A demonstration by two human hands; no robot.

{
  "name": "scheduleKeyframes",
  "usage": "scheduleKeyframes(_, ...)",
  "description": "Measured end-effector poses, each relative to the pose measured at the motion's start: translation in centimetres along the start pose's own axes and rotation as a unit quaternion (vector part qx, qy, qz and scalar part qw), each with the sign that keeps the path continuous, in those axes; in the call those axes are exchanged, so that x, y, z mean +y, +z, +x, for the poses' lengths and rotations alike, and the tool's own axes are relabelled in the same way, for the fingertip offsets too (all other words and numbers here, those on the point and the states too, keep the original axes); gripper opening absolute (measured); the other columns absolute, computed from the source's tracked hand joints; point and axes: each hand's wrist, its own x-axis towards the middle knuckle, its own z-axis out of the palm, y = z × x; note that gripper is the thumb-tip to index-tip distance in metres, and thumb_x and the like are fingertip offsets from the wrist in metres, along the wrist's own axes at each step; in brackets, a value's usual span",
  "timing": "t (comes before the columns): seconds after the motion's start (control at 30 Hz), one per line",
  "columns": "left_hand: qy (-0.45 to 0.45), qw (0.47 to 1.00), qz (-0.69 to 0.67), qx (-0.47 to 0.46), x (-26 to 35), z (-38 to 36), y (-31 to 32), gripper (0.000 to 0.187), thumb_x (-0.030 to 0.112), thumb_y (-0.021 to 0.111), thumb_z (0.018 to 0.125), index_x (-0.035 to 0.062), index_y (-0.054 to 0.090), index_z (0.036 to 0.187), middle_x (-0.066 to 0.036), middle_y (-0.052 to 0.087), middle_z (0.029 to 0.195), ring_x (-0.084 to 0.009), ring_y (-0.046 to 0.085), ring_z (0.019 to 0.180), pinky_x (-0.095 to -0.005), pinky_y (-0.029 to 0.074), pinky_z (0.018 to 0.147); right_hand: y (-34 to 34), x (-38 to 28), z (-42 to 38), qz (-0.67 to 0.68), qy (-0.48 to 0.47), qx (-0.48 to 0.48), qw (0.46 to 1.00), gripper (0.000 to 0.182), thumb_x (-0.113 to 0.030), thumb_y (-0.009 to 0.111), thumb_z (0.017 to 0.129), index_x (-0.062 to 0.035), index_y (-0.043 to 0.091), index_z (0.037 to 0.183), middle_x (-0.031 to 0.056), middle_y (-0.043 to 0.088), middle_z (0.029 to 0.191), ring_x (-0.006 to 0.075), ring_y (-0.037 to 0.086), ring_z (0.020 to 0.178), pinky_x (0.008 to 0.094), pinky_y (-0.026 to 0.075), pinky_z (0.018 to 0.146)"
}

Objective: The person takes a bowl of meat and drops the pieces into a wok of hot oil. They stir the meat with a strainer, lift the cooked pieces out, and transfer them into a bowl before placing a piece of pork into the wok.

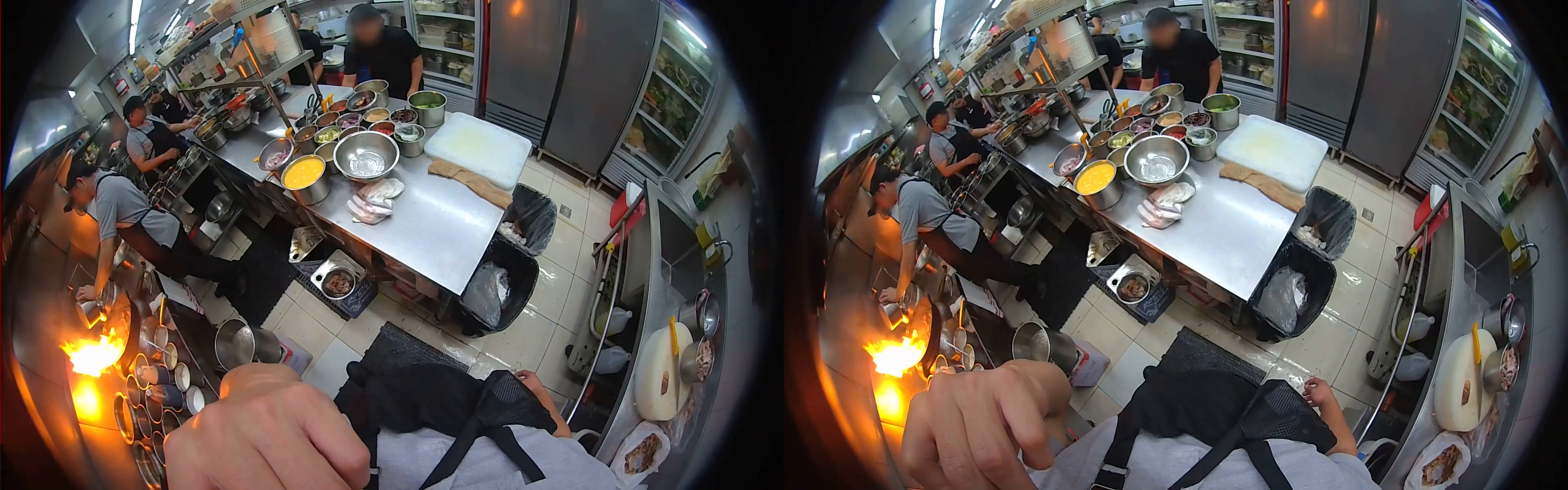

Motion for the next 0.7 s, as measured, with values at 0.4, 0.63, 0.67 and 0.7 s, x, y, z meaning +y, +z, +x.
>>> scheduleKeyframes(0.4, 0.087, 0.994, 0.064, 0.014, 0.0, -0.4, 0.6, 0.017, 0.002, 0.059, 0.082, 0.0086, 0.055, 0.066, -0.003, 0.067, 0.07, -0.0118, 0.059, 0.059, -0.0228, 0.032, 0.046, 0.0, -0.2, -0.6, -0.012, -0.006, 0.005, 1.0, 0.014, -0.011, 0.055, 0.091, -0.0075, 0.057, 0.105, 0.0109, 0.063, 0.082, 0.0212, 0.062, 0.064, 0.0378, 0.053, 0.052)
scheduleKeyframes(0.63, 0.007, 1.0, 0.013, 0.0, 1.3, -0.4, 0.3, 0.015, -0.002, 0.063, 0.078, 0.006, 0.055, 0.069, -0.008, 0.068, 0.071, -0.0143, 0.06, 0.057, -0.0232, 0.034, 0.047, 0.0, -1.0, -0.2, -0.006, -0.014, -0.002, 1.0, 0.014, -0.012, 0.056, 0.092, -0.0081, 0.057, 0.105, 0.0109, 0.063, 0.082, 0.021, 0.062, 0.065, 0.0371, 0.052, 0.052)
scheduleKeyframes(0.67, -0.004, 1.0, 0.0, -0.003, 1.4, -0.4, 0.3, 0.015, -0.003, 0.064, 0.078, 0.0054, 0.055, 0.069, -0.009, 0.068, 0.071, -0.0149, 0.06, 0.057, -0.0234, 0.034, 0.047, 0.2, -1.2, -0.3, -0.005, -0.011, -0.004, 1.0, 0.015, -0.012, 0.056, 0.092, -0.0081, 0.057, 0.106, 0.0111, 0.064, 0.083, 0.021, 0.062, 0.065, 0.037, 0.052, 0.052)
scheduleKeyframes(0.7, -0.003, 1.0, 0.001, 0.0, 1.6, -0.4, 0.4, 0.015, -0.003, 0.064, 0.078, 0.0054, 0.055, 0.069, -0.009, 0.068, 0.071, -0.0149, 0.06, 0.057, -0.0234, 0.034, 0.047, 0.2, -1.4, -0.4, -0.004, -0.008, -0.006, 1.0, 0.015, -0.012, 0.056, 0.092, -0.0081, 0.057, 0.106, 0.0113, 0.064, 0.083, 0.021, 0.062, 0.066, 0.0368, 0.052, 0.052)
